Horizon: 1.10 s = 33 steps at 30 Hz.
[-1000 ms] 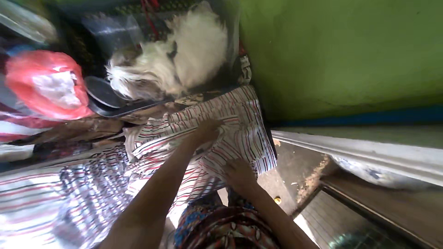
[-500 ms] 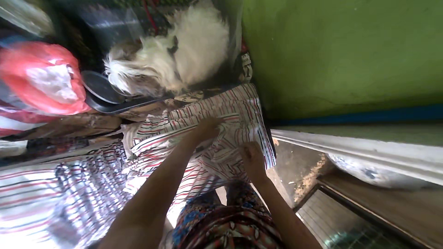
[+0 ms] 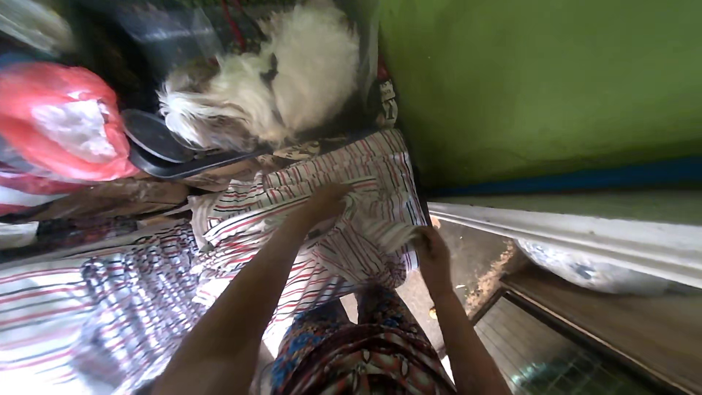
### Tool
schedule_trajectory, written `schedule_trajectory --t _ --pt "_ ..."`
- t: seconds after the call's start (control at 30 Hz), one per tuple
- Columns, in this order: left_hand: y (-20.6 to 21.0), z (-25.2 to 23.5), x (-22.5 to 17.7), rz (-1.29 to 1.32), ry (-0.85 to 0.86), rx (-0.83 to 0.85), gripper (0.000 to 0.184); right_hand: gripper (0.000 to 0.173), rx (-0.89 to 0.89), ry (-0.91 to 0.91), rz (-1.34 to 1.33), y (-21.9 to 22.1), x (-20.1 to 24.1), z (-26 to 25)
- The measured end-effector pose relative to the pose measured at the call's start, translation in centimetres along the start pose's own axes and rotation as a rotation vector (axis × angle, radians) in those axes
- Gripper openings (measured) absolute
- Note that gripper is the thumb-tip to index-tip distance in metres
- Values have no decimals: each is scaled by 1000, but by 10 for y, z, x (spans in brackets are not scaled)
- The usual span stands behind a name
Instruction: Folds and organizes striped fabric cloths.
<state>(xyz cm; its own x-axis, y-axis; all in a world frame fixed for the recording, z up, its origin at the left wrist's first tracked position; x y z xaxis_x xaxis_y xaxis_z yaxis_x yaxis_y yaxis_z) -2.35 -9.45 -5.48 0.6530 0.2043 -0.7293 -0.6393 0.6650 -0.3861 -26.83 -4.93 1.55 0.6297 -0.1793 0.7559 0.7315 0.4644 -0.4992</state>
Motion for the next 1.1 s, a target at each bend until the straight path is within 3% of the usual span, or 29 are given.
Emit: schedule_trajectory --t 0.07,0.1,0.23,0.3,0.33,0.37,0.43,0.5,0.6,0.67,0.8,0.87,0.93,0.97,1.03,1.1 --pt "1 0 2 -9 -13 10 41 26 -208 105 102 -18 -25 8" --pt "0 -1 1 -13 -14 16 41 27 -209 105 172 -14 -24 15" --pt "3 -3 5 2 18 17 40 27 123 -292 314 59 25 38" --pt "2 -3 5 -4 19 18 40 29 199 -510 441 95 37 41" --pt "2 -3 5 -7 19 20 40 25 225 -533 450 104 42 38" --pt "3 -2 5 -8 21 20 39 22 263 -483 424 106 46 32" --pt "3 -1 5 -7 23 16 40 27 374 -179 235 96 47 13" --pt "3 0 3 -6 20 10 40 31 316 -3 26 78 39 1" --pt "2 1 -3 1 -6 18 39 31 227 -67 125 64 34 -7" --pt "1 1 -4 12 -9 21 40 26 171 -260 279 63 44 2" --pt "1 2 -4 2 -13 11 40 39 384 -493 484 92 53 22" --pt "1 0 -5 -7 -52 26 40 41 466 -402 564 99 47 18" --pt "1 1 -5 -1 -51 32 41 33 547 -183 534 88 42 8" --pt "1 2 -4 1 -43 28 41 32 498 -99 442 70 39 4" --pt "1 2 -4 -12 -13 10 41 28 164 -45 167 21 17 1" --pt "1 1 -3 -6 -16 8 42 27 -99 86 96 -12 -25 4"
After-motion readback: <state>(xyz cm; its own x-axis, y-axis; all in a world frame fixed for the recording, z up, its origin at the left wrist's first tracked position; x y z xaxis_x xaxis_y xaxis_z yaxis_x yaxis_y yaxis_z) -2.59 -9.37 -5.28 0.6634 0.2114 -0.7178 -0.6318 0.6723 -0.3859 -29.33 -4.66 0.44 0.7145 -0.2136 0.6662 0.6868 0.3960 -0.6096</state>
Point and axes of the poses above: each hand's wrist, its own z-axis away from the middle knuckle, its own y-axis out of the palm, x = y × z, the point moved 8 cm from there along -z, towards the middle knuckle, and after that the axes turned 9 degrees about x, right-handed, at the moved point
